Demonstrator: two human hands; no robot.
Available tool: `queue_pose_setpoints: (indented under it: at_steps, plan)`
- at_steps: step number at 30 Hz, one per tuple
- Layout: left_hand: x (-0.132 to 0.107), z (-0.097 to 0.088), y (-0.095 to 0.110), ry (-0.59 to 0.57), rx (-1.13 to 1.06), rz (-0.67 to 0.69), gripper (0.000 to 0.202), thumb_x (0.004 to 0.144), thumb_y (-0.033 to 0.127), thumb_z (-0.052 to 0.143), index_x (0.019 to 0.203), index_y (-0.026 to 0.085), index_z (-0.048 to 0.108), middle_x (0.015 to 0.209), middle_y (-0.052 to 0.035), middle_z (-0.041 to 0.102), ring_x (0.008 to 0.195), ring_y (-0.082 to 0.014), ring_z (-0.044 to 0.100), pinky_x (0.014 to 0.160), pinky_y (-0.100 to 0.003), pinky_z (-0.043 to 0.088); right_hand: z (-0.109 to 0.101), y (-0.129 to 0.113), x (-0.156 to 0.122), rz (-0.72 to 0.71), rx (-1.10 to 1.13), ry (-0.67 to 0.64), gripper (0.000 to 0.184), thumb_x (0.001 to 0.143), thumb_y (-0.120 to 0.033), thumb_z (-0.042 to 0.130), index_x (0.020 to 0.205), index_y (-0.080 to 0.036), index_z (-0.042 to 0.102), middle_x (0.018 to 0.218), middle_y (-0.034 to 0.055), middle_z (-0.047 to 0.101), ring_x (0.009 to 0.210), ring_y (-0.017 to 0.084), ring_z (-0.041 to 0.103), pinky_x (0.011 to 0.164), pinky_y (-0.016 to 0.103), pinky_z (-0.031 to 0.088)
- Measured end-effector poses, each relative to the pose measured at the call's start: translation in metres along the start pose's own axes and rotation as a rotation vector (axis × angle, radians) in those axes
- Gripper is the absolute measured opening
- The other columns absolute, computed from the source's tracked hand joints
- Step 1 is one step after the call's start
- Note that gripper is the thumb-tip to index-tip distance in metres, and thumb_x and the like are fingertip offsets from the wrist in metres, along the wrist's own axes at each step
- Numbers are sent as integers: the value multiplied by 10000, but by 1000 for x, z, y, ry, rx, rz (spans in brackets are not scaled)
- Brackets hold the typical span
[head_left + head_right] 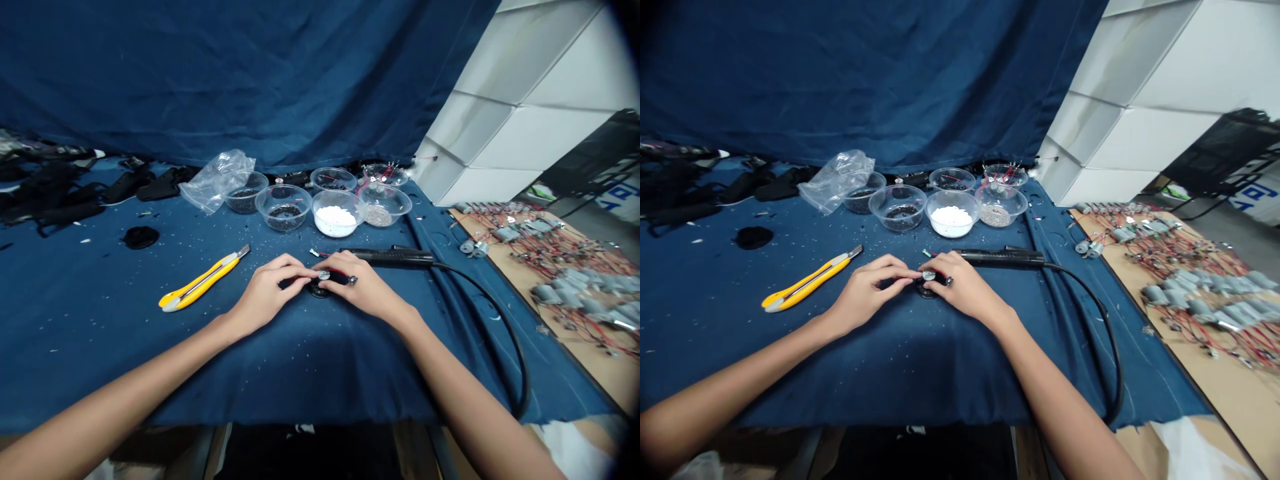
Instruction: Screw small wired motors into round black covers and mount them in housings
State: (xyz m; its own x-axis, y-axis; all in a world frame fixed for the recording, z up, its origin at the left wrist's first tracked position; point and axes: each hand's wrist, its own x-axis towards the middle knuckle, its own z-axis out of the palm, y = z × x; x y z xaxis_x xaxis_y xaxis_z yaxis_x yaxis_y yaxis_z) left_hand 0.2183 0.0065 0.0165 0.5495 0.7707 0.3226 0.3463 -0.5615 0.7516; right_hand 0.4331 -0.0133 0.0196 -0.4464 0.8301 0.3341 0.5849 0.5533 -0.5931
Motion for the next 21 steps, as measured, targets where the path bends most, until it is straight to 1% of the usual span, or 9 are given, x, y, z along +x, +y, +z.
queue_pose_setpoints:
  at_steps: [3,7,13,16,21]
  plan:
    - [3,0,1,8,-67,-61,237,904,286,529,1068,211,682,954,-45,614,841,-134,561,747,-247,442,0,-1,1,2,4,-1,206,870,-263,603,1068,-224,642,967,52,648,933,200,539,865,356,437]
    - [5,2,0,14,-191,-124,202,870,284,574,1015,161,643,889,-35,615,792,-122,556,737,-240,448,0,-2,1,4,-10,-6,213,869,-254,605,1076,-215,636,975,55,643,941,200,535,869,351,436]
    - [4,4,-4,15,-199,-119,167,861,311,605,924,159,637,850,-19,625,774,-113,550,737,-232,432,3,-1,0,-1,-9,-3,231,859,-238,623,1088,-211,636,1036,46,656,1006,195,527,914,336,418]
    - [4,3,-5,17,-200,-134,189,846,347,632,887,162,638,837,-12,635,763,-118,559,712,-231,426,4,-1,0,5,-4,-4,236,856,-238,629,1092,-224,640,1035,37,658,997,188,532,906,326,421]
    - [4,1,-5,35,-238,-149,194,836,370,652,872,180,637,839,8,659,774,-117,596,732,-233,433,4,-4,0,6,-20,-15,244,854,-237,633,1097,-220,641,1037,31,658,995,179,530,914,319,424]
